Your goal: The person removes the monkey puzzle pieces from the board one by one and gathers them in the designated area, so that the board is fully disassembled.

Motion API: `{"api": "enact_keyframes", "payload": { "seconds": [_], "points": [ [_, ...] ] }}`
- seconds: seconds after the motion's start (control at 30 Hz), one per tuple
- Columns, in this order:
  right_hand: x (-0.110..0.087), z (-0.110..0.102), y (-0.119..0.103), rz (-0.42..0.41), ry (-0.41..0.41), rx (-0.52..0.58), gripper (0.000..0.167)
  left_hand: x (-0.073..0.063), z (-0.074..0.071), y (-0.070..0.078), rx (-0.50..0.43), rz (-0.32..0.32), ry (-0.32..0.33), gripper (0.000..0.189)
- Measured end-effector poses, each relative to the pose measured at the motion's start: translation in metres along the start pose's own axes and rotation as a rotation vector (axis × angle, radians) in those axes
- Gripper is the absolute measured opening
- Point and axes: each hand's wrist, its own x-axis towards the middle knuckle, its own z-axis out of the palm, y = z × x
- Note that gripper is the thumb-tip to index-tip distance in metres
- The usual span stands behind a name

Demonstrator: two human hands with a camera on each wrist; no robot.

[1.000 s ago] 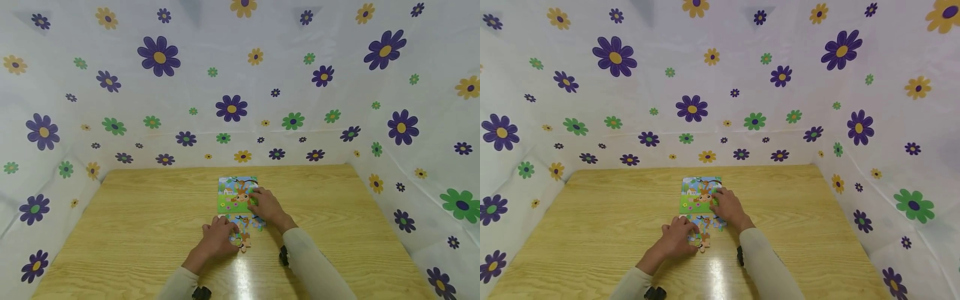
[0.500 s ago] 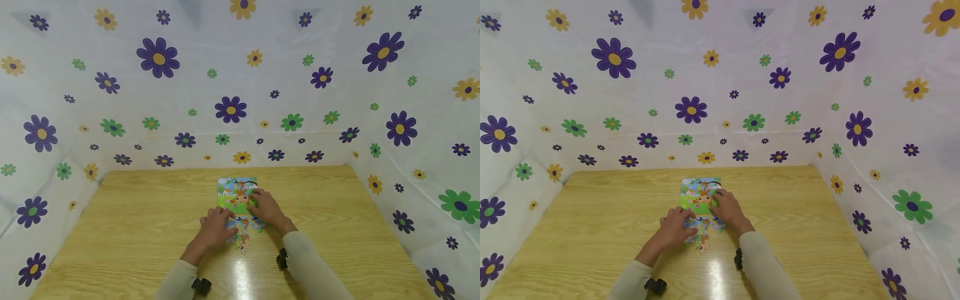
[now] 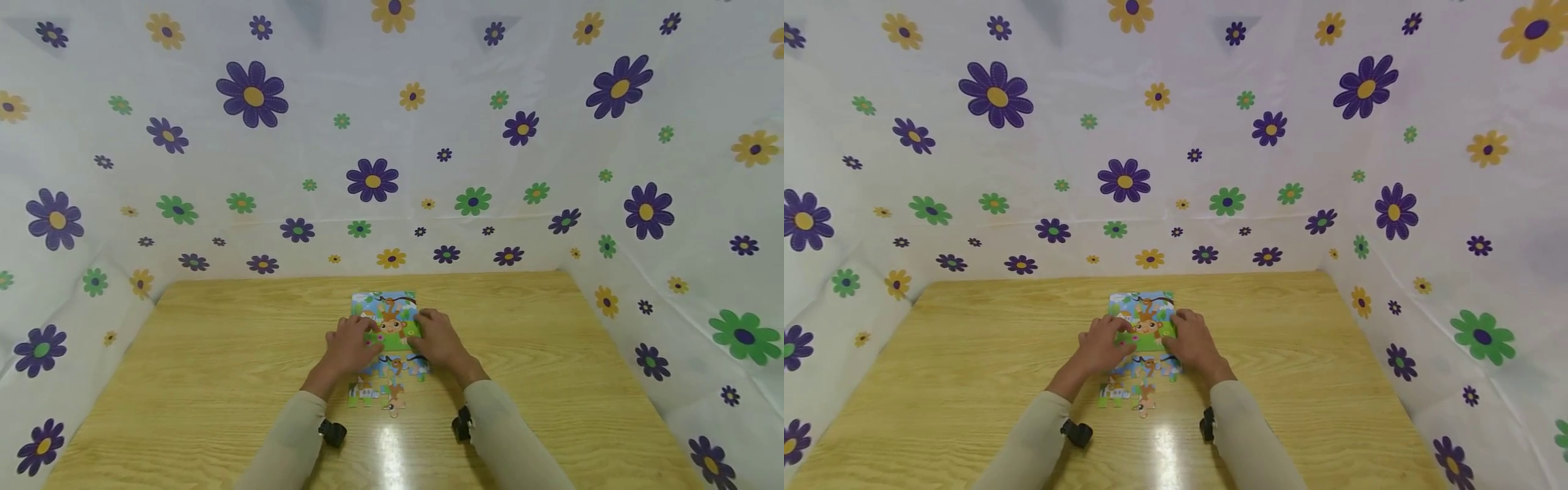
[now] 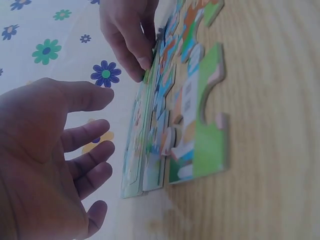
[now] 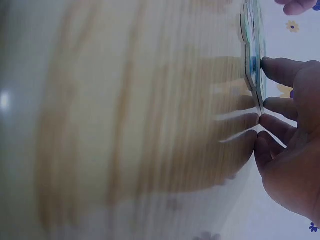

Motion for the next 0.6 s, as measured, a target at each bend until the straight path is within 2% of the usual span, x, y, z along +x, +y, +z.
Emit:
{"api": "enact_keyframes", "payload": {
  "seconds": [0.3, 0.6],
  "points": [
    [0.002, 0.002, 0.002, 0.011, -0.022, 0.005, 0.060, 0.022, 0.002, 0.003, 0.036, 0.001, -0.052, 0.033],
    [0.003, 0.003, 0.005, 0.004, -0.001, -0.005, 0.059, 0.041, 0.014, 0.004, 0.113, -0.037, -0.109, 0.040]
  ]
}}
